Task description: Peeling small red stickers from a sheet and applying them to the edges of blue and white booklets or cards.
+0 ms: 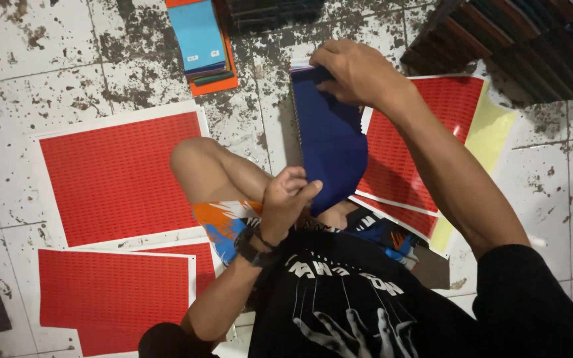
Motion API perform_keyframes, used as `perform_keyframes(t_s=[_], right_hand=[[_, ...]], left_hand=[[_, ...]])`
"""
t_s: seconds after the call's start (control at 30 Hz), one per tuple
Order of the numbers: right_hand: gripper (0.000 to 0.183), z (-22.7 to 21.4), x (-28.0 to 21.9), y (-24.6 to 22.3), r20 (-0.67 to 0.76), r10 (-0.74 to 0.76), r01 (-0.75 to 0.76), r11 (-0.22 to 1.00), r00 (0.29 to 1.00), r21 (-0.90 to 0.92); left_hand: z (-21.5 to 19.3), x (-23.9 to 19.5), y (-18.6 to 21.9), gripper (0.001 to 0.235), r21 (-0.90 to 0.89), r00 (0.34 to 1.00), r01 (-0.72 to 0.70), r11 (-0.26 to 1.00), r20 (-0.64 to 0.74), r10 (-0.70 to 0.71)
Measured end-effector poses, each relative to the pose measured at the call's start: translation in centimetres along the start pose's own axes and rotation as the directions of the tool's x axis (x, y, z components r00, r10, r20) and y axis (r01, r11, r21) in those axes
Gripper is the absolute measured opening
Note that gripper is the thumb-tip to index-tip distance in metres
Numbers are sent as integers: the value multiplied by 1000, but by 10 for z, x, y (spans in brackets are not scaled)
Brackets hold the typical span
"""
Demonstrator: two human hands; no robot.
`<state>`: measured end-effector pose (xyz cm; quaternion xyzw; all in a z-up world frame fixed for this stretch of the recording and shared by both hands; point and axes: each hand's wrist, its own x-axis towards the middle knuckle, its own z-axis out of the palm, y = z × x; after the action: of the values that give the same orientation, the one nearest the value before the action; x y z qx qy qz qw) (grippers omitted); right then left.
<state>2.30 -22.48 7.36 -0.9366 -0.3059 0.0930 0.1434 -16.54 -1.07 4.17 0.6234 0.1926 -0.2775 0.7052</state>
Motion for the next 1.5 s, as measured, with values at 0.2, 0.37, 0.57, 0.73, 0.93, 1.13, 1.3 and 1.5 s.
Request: perform_keyframes(t_s=[0.2, 0.37, 0.57, 0.73, 0.93, 1.13, 1.3, 1.5], right_hand=[[38, -3, 1, -2, 34, 13, -13, 1000, 999, -8], [29, -7, 0, -1, 14, -6, 6, 999, 1000, 35], [11, -40, -20, -30, -210, -125, 138, 989, 970, 48], [8, -73, -57, -73, -250, -172, 190, 980, 953, 51], [7, -66, -102, -114, -221, -174, 209, 967, 960, 149], [13, 20, -143, -111, -116, -113, 129, 981, 987, 148], [23, 26, -156, -101, -362, 126, 49, 898, 924, 438], [36, 24, -166, -103, 88, 723, -429, 303, 685, 851]], left_hand=[[1, -4, 20, 42, 144, 954, -290, 946, 128, 273], [0, 10, 24, 36, 160, 941, -333, 929, 114, 317], [2, 31, 16, 40, -12, 981, -193, 981, 24, 193], [2, 35, 12, 36, -73, 987, -155, 985, 23, 157], [-3, 49, -6, 29, -266, 995, 104, 958, 39, -97], [3, 17, 40, 58, -232, 989, 103, 967, 128, -75], [-1, 36, 12, 41, -282, 979, -83, 956, 155, 131], [4, 37, 19, 38, -491, 976, 74, 868, 214, 38]])
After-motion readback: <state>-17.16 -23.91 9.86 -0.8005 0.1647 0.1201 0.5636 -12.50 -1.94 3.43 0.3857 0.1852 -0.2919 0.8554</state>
